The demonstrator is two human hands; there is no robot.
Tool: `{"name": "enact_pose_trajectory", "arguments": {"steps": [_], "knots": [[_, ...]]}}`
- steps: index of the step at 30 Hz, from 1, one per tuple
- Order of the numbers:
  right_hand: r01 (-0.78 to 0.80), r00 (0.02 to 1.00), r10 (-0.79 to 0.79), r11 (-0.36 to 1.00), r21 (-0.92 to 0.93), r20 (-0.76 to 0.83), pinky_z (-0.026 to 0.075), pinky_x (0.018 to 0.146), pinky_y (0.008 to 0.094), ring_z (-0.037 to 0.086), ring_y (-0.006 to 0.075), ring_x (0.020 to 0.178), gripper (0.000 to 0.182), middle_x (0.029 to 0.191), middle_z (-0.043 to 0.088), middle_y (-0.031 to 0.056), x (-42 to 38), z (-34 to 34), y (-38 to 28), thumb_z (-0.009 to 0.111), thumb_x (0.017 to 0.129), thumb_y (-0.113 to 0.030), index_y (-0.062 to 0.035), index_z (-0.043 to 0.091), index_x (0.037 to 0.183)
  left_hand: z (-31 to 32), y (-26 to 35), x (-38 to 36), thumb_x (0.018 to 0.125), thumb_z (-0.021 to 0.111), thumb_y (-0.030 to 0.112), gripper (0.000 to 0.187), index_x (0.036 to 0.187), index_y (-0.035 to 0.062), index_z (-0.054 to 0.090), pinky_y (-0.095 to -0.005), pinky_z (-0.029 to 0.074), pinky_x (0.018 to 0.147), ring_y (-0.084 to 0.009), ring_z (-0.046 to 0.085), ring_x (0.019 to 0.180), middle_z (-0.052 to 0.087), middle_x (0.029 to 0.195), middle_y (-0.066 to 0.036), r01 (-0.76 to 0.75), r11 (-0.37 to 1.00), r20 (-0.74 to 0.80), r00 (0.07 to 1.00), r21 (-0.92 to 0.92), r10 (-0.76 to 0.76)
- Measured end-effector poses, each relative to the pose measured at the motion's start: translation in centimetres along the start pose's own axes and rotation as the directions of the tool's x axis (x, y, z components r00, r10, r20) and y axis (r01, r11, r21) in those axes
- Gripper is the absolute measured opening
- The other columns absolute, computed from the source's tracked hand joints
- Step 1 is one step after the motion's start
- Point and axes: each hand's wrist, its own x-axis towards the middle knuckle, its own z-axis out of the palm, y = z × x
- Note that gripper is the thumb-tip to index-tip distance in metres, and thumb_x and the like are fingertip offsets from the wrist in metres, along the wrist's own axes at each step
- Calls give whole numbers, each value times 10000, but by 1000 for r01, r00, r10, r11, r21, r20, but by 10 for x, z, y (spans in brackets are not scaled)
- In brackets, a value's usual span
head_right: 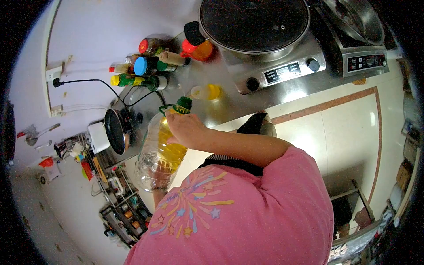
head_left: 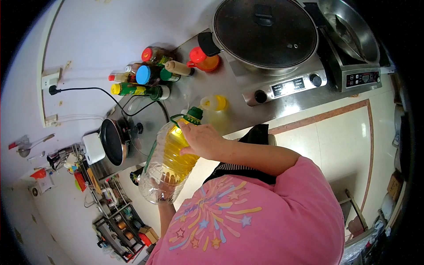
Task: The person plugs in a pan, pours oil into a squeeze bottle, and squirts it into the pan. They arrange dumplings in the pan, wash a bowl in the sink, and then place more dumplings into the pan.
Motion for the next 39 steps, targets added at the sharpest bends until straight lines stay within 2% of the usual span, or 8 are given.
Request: {"name": "enact_pose_trajectory", "arguments": {"steps": [17,20,22,23,24,26,31,39], "knots": [[-10,999,9,999,-33,-34,484,646,353,596,294,764,725,857,571,188,1,1,3,672,654,-398,96,373,1092,-5,-11,4,726,433,650,649,992,80,596,-488,314,926,-279,509,1013,581,1055,-89,53,994,161,986,-94,-37],[-37,999,37,999,0,7,461,671,407,582,322,785,767,937,549,185,2,6,6,667,664,-382,12,291,1204,-1,-20,8,727,436,646,639,983,82,593,-491,291,943,-288,478,1044,546,1109,-87,-3,998,-78,997,-57,-2],[-52,998,53,998,-19,38,460,671,410,581,325,779,766,940,546,185,3,5,5,669,662,-376,12,291,1204,-4,-24,14,733,406,657,668,1065,90,533,-493,260,963,-290,423,1090,474,1191,-81,107,983,192,978,-150,-77],[-67,995,69,997,-36,65,458,671,412,580,327,774,765,944,543,185,3,5,5,670,661,-371,12,290,1204,-2,-34,24,748,349,669,698,1147,107,457,-489,232,978,-287,381,1117,433,1223,-75,23,987,-115,992,-162,-42],[-67,995,70,997,-41,72,458,671,412,580,327,774,765,944,543,185,5,6,6,670,661,-371,12,290,1204,-6,-39,30,748,349,669,698,1147,107,457,-489,232,978,-287,381,1117,433,1223,-75,26,985,-116,992,-169,-46],[-77,995,81,995,-69,55,451,680,419,573,327,786,757,954,535,184,8,9,10,668,664,-358,12,288,1204,-21,-53,47,759,300,675,702,1166,118,431,-475,216,987,-283,358,1135,455,1200,-62,-66,979,126,991,195,41],[-55,998,58,993,-101,23,441,707,412,561,325,823,739,982,521,180,9,11,9,657,679,-342,1,286,1218,-10,-77,78,822,275,584,618,1178,104,432,-448,384,867,-284,458,1036,455,1186,-97,105,987,5,994,-117,-106],[-6,991,18,996,90,-129,449,610,314,562,222,697,604,843,556,117,-2,-13,-6,647,718,-260,-47,388,1221,55,-90,60,846,451,366,379,1016,41,548,-332,460,777,-232,554,864,579,974,-93,161,985,311,935,64,-173]]}}
